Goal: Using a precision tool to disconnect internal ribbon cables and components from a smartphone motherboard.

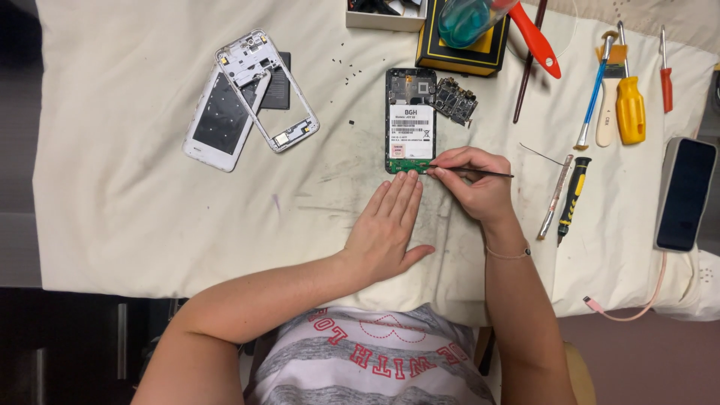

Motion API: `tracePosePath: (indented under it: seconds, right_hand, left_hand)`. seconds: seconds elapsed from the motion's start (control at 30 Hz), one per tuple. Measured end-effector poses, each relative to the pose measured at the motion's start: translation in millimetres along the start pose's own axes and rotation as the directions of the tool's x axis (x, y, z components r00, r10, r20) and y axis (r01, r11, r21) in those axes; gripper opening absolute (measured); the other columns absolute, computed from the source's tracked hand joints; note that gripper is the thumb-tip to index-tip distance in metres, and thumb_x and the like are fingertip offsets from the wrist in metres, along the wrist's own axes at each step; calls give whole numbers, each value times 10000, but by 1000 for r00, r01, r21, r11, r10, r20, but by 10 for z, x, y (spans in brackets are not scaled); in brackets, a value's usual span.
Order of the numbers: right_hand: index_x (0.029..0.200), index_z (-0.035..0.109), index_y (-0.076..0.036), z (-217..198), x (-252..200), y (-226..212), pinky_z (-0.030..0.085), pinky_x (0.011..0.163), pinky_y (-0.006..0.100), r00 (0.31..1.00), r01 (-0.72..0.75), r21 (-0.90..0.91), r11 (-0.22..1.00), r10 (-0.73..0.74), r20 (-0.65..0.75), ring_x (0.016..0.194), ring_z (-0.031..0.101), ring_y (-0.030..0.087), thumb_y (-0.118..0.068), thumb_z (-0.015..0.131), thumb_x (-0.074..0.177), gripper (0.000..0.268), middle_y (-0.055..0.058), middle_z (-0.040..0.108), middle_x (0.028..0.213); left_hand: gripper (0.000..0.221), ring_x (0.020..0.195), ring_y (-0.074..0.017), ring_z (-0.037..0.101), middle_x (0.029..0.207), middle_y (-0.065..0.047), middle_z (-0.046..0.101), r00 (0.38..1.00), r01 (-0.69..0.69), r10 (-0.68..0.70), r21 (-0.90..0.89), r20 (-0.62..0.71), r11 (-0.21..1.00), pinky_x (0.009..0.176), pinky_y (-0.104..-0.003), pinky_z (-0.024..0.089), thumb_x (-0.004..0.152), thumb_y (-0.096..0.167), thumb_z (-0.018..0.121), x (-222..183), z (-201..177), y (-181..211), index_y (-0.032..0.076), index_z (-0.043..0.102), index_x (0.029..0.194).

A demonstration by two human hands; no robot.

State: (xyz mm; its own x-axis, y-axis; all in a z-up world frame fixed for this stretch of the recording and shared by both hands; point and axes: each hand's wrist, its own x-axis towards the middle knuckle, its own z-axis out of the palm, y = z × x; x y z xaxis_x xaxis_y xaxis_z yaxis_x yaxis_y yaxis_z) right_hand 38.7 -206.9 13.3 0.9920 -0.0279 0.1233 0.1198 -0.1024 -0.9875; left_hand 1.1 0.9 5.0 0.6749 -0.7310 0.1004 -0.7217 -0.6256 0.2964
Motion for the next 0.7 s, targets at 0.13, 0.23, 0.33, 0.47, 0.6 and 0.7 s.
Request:
tracePosePath:
  seconds: [0.13, 0.23, 0.33, 0.47, 0.6, 0.7]
  right_hand:
    - [930, 710, 113, 18, 17, 4, 641, 754, 276, 1000, 2, -28, 1000, -1, 17, 834, 779, 233, 93, 803, 863, 117, 216, 742, 962]
    - [920, 699, 119, 37, 17, 6, 639, 716, 283, 1000, 26, -12, 1000, -26, 14, 767, 774, 230, 105, 791, 871, 105, 235, 738, 950]
    - [942, 689, 134, 103, 1, -34, 652, 695, 294, 1000, 19, 30, 999, -19, 7, 734, 773, 246, 111, 791, 865, 130, 256, 733, 962]
    - [934, 701, 131, 95, 3, 28, 642, 687, 293, 999, 37, -8, 999, -37, 15, 730, 770, 240, 125, 775, 875, 95, 249, 735, 953]
    - [957, 697, 138, 84, 2, 4, 649, 701, 313, 999, 40, -5, 999, -40, -5, 757, 774, 256, 124, 793, 860, 138, 256, 726, 975]
    - [943, 697, 142, 111, 10, 58, 647, 694, 324, 999, 38, -28, 999, -38, 5, 735, 768, 251, 142, 763, 882, 90, 254, 723, 956]
  left_hand:
    - [1061, 1555, -416, 234, 1651, -305, 246, 1000, 1, -1, 6, 4, 1000, 1283, -513, 155, 930, 715, 422, -5, -3, -5, -114, 247, 1567]
    - [1051, 1554, -419, 235, 1650, -308, 246, 1000, 3, -3, -10, 0, 1000, 1282, -515, 154, 934, 705, 428, 3, -17, -12, -113, 246, 1568]
    - [1043, 1557, -416, 227, 1652, -307, 243, 1000, 4, -4, -14, 10, 1000, 1282, -517, 151, 945, 708, 404, -10, -21, -6, -112, 245, 1569]
    - [1036, 1569, -399, 195, 1663, -278, 242, 999, 24, -23, -26, 33, 999, 1286, -512, 139, 938, 699, 436, -23, -58, 0, -88, 235, 1581]
    - [1029, 1566, -401, 203, 1665, -274, 242, 999, 41, -40, -32, 26, 999, 1287, -510, 141, 939, 698, 437, -28, -51, 8, -75, 234, 1588]
    - [1037, 1563, -409, 205, 1665, -271, 241, 999, 45, -44, -45, 28, 998, 1283, -516, 149, 934, 709, 438, -27, -48, 4, -69, 236, 1590]
